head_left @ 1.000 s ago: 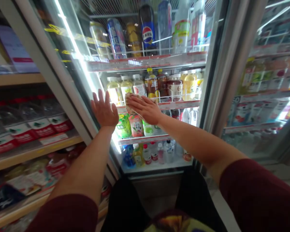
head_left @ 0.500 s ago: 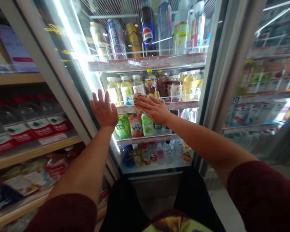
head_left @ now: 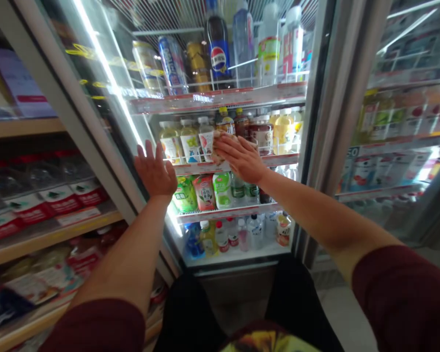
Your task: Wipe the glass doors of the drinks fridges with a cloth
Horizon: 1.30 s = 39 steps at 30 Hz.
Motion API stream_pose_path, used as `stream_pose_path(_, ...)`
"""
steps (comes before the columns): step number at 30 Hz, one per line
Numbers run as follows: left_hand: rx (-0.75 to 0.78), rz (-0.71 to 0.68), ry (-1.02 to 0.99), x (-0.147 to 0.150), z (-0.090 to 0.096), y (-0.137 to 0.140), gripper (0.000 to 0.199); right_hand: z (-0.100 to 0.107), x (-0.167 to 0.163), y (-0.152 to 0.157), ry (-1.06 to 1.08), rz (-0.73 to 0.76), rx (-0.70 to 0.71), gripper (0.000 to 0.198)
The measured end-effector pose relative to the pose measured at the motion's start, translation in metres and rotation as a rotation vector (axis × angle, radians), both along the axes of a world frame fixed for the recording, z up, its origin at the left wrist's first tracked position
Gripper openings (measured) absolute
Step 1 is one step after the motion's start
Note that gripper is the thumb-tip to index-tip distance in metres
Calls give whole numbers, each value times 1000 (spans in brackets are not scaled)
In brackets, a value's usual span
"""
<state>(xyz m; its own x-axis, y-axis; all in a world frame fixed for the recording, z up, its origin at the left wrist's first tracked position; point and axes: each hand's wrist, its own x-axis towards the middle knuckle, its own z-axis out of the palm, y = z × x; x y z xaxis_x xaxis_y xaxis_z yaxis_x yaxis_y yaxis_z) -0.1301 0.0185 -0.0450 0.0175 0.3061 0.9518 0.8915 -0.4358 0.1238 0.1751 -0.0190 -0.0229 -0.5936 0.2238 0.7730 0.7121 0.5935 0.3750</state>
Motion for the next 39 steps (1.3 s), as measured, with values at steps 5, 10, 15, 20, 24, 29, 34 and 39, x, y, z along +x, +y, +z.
stream_pose_path(5,-3,-38,-14,-1,0,3,68,-13,10,-4,35,-60,19,59)
stream_pose_path(10,28,-65,-19,-3,-2,7,66,-21,6,-7,24,-111,1,53)
stream_pose_path(15,120,1,46,-5,-4,11,63,-17,2,-10,28,-128,-11,51)
stream_pose_path(20,110,-20,37,-6,-4,12,65,-15,-3,-14,81,-131,-51,51)
stream_pose_path(24,110,-40,19,-6,-4,13,65,-20,-5,-13,34,-89,-61,50)
stream_pose_path(29,153,9,52,-6,-5,13,62,-34,-3,-11,-149,-1,-87,58)
stream_pose_path(34,144,-11,37,-6,-5,13,62,-47,2,-13,-215,11,-62,55)
stream_pose_path(39,123,-41,14,-5,-4,11,63,-49,15,-9,-253,50,2,59)
